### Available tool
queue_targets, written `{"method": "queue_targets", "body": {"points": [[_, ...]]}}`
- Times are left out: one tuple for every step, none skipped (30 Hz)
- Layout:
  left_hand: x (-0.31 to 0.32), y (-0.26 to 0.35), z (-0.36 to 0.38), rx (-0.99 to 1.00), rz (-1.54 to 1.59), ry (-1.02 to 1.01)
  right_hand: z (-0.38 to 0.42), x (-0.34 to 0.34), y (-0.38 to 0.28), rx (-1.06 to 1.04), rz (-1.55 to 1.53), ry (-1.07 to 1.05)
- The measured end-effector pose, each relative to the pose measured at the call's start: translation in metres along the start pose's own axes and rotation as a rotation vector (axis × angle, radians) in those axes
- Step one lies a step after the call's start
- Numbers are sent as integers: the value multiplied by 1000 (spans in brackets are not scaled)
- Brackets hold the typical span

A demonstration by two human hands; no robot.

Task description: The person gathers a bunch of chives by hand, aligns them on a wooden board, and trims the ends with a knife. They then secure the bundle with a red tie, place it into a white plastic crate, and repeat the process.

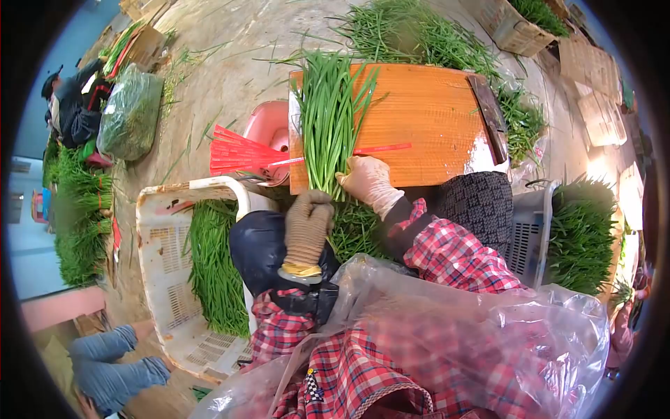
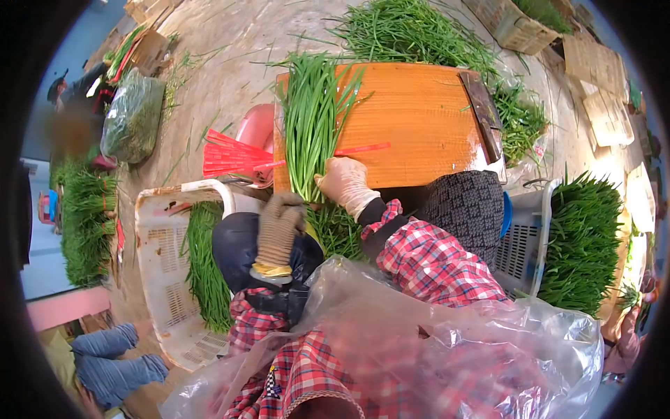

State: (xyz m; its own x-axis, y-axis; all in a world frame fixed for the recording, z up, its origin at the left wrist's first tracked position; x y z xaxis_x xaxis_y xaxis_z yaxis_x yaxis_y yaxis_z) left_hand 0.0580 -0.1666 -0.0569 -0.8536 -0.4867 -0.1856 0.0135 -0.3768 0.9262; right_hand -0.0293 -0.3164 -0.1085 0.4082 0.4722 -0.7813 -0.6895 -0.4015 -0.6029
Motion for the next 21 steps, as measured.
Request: {"method": "queue_targets", "body": {"points": [[7, -10, -2, -82, -52, -18, 0, -1, 1, 22, -39, 4], [11, -20, -7, -83, -123, -24, 0, -2, 3, 43, -77, 9], [14, -22, -9, -86, -193, -31, 1, -2, 5, 66, -113, 11], [17, -25, -10, -89, -258, -37, 1, -3, 8, 73, -172, 16], [18, -27, -9, -131, -245, -36, 1, -4, 12, 79, -230, 20], [19, -15, -7, -172, -231, -32, 0, -5, 15, 81, -289, 25], [20, -8, -7, -213, -217, -27, 0, -7, 18, 83, -367, 20], [20, -8, -10, -239, -202, -65, 0, -9, 22, 84, -445, 16], [20, -8, -13, -263, -185, -103, 1, -12, 25, 84, -521, 14], [21, -10, -17, -285, -167, -139, 3, -18, 23, 114, -647, 1], [22, -15, -24, -370, -70, -194, 2, -15, 28, 169, -770, -55], [24, -16, -31, -453, 30, -249, 1, -14, 29, 223, -890, -113], [25, -18, -36, -534, 131, -304, 0, -12, 31, 278, -1009, -172], [27, -20, -40, -565, 191, -343, 3, -11, 33, 252, -915, -160], [29, -19, -43, -583, 217, -310, 6, -11, 33, 212, -908, -147], [32, -20, -45, -602, 244, -278, 9, -12, 32, 173, -900, -134], [35, -21, -46, -621, 273, -246, 13, -12, 31, 135, -889, -123], [39, -19, -45, -626, 329, -194, 17, -13, 27, 53, -853, -61], [42, -21, -47, -636, 391, -199, 21, -16, 23, 7, -759, -41], [44, -27, -51, -648, 452, -203, 25, -20, 21, -38, -664, -22], [44, -37, -56, -660, 514, -209, 31, -27, 15, -81, -569, -3]]}}
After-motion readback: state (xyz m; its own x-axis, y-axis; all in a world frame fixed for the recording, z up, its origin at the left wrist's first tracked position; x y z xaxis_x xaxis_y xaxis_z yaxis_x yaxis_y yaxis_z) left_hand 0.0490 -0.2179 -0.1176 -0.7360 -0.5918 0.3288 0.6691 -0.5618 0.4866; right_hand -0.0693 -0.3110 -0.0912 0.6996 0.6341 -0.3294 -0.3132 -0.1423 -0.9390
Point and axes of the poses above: each hand's wrist, its own z-axis away from the middle knuckle, its own x-axis out of the palm, y = z × x, the point moved 1 cm from there along -z, towards the middle knuckle, and after that the axes turned 9 degrees about -z, right-handed, at the moved point
